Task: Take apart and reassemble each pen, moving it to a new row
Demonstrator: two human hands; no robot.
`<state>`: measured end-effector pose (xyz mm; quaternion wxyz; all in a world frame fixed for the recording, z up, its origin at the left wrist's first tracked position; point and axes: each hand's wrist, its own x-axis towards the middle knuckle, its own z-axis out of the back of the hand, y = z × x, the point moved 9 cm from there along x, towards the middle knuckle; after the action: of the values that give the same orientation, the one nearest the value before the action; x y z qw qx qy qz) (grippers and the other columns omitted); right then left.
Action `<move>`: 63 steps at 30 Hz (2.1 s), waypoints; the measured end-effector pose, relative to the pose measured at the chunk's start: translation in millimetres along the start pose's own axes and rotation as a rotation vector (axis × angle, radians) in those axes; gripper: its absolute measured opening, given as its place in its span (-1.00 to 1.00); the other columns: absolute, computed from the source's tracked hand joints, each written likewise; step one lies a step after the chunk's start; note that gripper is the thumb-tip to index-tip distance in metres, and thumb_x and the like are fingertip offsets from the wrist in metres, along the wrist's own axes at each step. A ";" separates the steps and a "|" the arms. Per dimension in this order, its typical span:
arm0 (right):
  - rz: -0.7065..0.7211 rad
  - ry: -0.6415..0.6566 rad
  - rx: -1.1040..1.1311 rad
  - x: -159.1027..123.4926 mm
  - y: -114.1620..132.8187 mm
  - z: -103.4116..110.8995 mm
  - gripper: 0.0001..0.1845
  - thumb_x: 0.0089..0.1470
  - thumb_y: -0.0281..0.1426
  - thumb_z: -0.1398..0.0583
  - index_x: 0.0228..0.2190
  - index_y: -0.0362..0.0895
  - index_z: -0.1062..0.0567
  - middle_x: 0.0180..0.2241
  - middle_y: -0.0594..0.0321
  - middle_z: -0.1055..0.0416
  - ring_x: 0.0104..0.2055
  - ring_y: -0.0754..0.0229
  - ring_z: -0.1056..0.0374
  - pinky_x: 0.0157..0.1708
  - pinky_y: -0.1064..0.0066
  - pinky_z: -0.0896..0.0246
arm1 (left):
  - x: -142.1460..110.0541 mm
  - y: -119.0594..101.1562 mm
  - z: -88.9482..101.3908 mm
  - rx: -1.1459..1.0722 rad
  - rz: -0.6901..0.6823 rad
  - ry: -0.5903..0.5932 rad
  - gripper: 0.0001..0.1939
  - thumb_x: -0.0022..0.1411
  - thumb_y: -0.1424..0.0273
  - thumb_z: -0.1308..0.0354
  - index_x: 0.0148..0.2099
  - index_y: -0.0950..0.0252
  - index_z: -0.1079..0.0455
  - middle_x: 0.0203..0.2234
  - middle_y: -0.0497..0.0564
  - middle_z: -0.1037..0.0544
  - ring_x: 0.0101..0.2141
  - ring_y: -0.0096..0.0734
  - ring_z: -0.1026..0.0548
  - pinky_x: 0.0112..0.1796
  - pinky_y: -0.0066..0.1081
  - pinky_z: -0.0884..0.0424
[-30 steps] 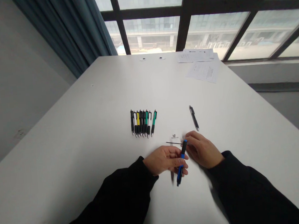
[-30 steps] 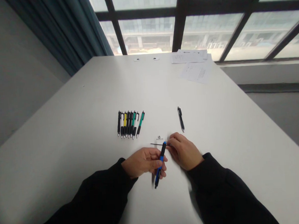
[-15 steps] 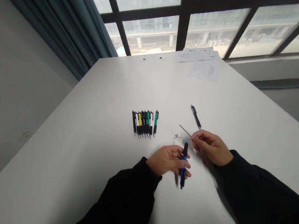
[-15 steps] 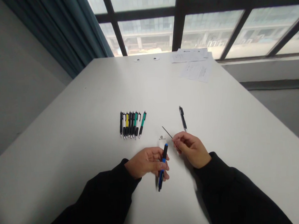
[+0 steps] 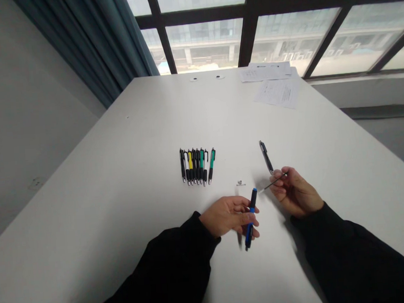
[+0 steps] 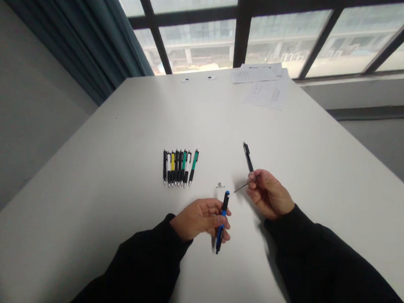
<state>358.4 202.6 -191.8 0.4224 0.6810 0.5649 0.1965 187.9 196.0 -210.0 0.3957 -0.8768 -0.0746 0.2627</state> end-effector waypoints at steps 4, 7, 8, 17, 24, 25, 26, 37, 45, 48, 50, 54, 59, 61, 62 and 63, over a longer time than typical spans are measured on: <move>-0.059 -0.075 0.131 1.5 -3.6 4.8 -0.66 -0.25 -0.30 -0.49 -0.42 -0.07 -0.52 -0.44 0.35 -0.41 -0.49 0.41 -0.29 -0.60 0.66 -0.25 | -1.5 -1.2 -2.5 0.020 0.016 0.017 -0.48 -0.10 0.20 -0.47 -0.19 0.43 -0.43 -0.41 0.10 -0.54 -0.47 -0.22 -0.61 -0.46 -0.37 -0.51; -0.055 -0.076 0.131 2.2 -3.7 5.4 -0.67 -0.24 -0.31 -0.49 -0.42 -0.10 -0.52 -0.44 0.36 -0.43 -0.50 0.42 -0.30 -0.60 0.69 -0.27 | -2.9 -2.7 -5.5 0.022 0.024 0.032 -0.48 -0.13 0.21 -0.48 -0.20 0.44 -0.45 -0.42 0.09 -0.54 -0.51 -0.24 -0.60 -0.52 -0.42 -0.47; -0.052 -0.072 0.125 2.4 -3.8 5.3 -0.68 -0.23 -0.32 -0.49 -0.42 -0.11 -0.52 -0.45 0.35 -0.43 -0.50 0.42 -0.30 -0.59 0.68 -0.27 | -3.3 -3.3 -6.2 0.021 0.024 0.033 -0.48 -0.13 0.21 -0.49 -0.20 0.44 -0.45 -0.43 0.09 -0.54 -0.52 -0.24 -0.60 -0.53 -0.43 -0.47; -0.025 -0.012 0.025 1.9 -2.0 0.0 -0.72 -0.15 -0.25 -0.45 -0.45 -0.13 -0.53 -0.51 0.35 -0.38 -0.56 0.45 -0.23 -0.59 0.65 -0.25 | -4.3 -2.7 -10.9 0.050 0.049 0.041 -0.46 -0.18 0.21 -0.50 -0.20 0.44 -0.46 -0.46 0.06 -0.53 -0.57 -0.31 -0.57 -0.59 -0.49 -0.40; 0.009 0.089 -0.272 -2.0 -13.7 -7.4 -0.76 -0.10 -0.28 -0.43 -0.40 -0.15 -0.59 -0.57 0.27 -0.43 -0.64 0.39 -0.21 -0.67 0.53 -0.07 | -3.2 -1.7 -9.3 0.077 0.050 0.035 -0.45 -0.13 0.16 -0.47 -0.17 0.43 -0.47 -0.44 0.07 -0.53 -0.56 -0.32 -0.57 -0.57 -0.49 -0.40; 0.007 0.116 -0.316 -2.6 -16.4 -8.5 -0.77 -0.10 -0.30 -0.43 -0.39 -0.15 -0.59 -0.58 0.28 -0.43 -0.64 0.39 -0.21 -0.66 0.53 -0.06 | -2.8 -1.3 -8.4 0.073 0.047 0.032 -0.45 -0.13 0.17 -0.47 -0.17 0.43 -0.46 -0.43 0.07 -0.53 -0.55 -0.31 -0.58 -0.55 -0.47 -0.43; 0.006 0.140 -0.354 -3.2 -18.5 -9.2 -0.77 -0.10 -0.31 -0.43 -0.38 -0.15 -0.59 -0.59 0.29 -0.42 -0.65 0.38 -0.21 -0.65 0.52 -0.06 | -2.5 -0.6 -7.7 0.068 0.047 0.028 -0.45 -0.13 0.17 -0.47 -0.17 0.43 -0.46 -0.43 0.08 -0.53 -0.54 -0.30 -0.58 -0.53 -0.45 -0.45; -0.092 0.234 -0.361 -11.0 -21.9 -24.8 -0.74 -0.06 -0.23 -0.40 -0.47 -0.17 -0.57 -0.61 0.28 -0.36 -0.61 0.35 -0.20 -0.61 0.48 0.03 | -0.7 0.4 -6.0 0.043 0.018 0.026 -0.45 -0.14 0.18 -0.48 -0.18 0.43 -0.45 -0.43 0.08 -0.53 -0.51 -0.26 -0.59 -0.52 -0.40 -0.49; -0.126 0.208 -0.322 -10.6 -25.9 -25.3 -0.73 -0.08 -0.23 -0.41 -0.50 -0.19 -0.56 -0.64 0.32 -0.29 -0.63 0.36 -0.12 -0.63 0.47 0.11 | 0.0 -0.9 -0.7 0.086 0.020 -0.063 -0.45 -0.18 0.19 -0.49 -0.21 0.43 -0.45 -0.46 0.03 -0.51 -0.55 -0.30 -0.58 -0.58 -0.50 -0.41; -0.112 0.190 -0.305 -10.4 -26.4 -25.1 -0.73 -0.11 -0.24 -0.42 -0.52 -0.18 -0.56 -0.64 0.32 -0.30 -0.64 0.36 -0.11 -0.63 0.46 0.12 | 0.6 -1.4 -0.5 0.084 0.010 -0.072 -0.46 -0.18 0.20 -0.49 -0.21 0.43 -0.45 -0.45 0.02 -0.50 -0.54 -0.30 -0.58 -0.58 -0.51 -0.40; -0.085 0.184 -0.334 -10.1 -25.8 -24.0 -0.74 -0.10 -0.24 -0.42 -0.52 -0.17 -0.57 -0.65 0.32 -0.30 -0.65 0.36 -0.11 -0.64 0.45 0.13 | 1.0 -1.3 -1.1 0.074 0.009 -0.066 -0.46 -0.19 0.20 -0.50 -0.22 0.42 -0.45 -0.45 0.02 -0.50 -0.53 -0.30 -0.59 -0.57 -0.51 -0.41; -0.046 0.203 -0.463 -10.2 -24.3 -21.5 -0.74 -0.07 -0.24 -0.40 -0.41 -0.19 -0.63 -0.66 0.32 -0.29 -0.63 0.33 -0.11 -0.63 0.44 0.11 | 0.8 -2.1 -1.4 0.060 0.012 -0.065 -0.47 -0.20 0.21 -0.51 -0.24 0.41 -0.44 -0.46 0.02 -0.51 -0.50 -0.27 -0.59 -0.50 -0.42 -0.47; 0.072 0.199 -0.650 -9.5 -11.6 -24.7 -0.66 0.02 -0.16 -0.33 -0.23 -0.14 -0.62 -0.57 0.27 -0.38 -0.58 0.27 -0.20 -0.58 0.40 -0.06 | 1.0 -3.5 -2.1 0.053 -0.007 -0.047 -0.45 -0.17 0.19 -0.49 -0.21 0.42 -0.44 -0.45 0.04 -0.52 -0.49 -0.27 -0.59 -0.45 -0.36 -0.49; 0.272 0.194 -0.881 -10.3 2.3 -36.2 -0.74 0.08 -0.20 -0.29 -0.29 -0.12 -0.62 -0.49 0.21 -0.42 -0.48 0.20 -0.29 -0.46 0.33 -0.19 | 1.5 -3.1 -2.2 0.046 -0.016 -0.038 -0.45 -0.16 0.18 -0.49 -0.19 0.42 -0.44 -0.44 0.05 -0.52 -0.47 -0.26 -0.59 -0.42 -0.33 -0.50; 0.373 0.198 -1.011 -11.5 6.9 -44.2 -0.78 0.09 -0.23 -0.28 -0.31 -0.11 -0.62 -0.44 0.18 -0.44 -0.42 0.17 -0.33 -0.39 0.31 -0.23 | 1.8 -3.0 -2.1 0.041 -0.020 -0.035 -0.44 -0.16 0.18 -0.49 -0.19 0.42 -0.43 -0.43 0.06 -0.52 -0.46 -0.25 -0.60 -0.41 -0.31 -0.51; 0.450 0.209 -1.125 -12.5 8.4 -51.9 -0.80 0.10 -0.26 -0.27 -0.30 -0.11 -0.61 -0.41 0.16 -0.45 -0.40 0.15 -0.34 -0.36 0.29 -0.25 | 2.1 -2.9 -1.9 0.036 -0.023 -0.035 -0.44 -0.17 0.18 -0.49 -0.20 0.42 -0.43 -0.43 0.06 -0.52 -0.45 -0.25 -0.60 -0.40 -0.30 -0.51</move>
<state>321.2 209.3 -153.2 0.6075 0.4335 0.2556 0.6146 190.8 197.5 -207.6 0.4130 -0.8639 -0.0866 0.2748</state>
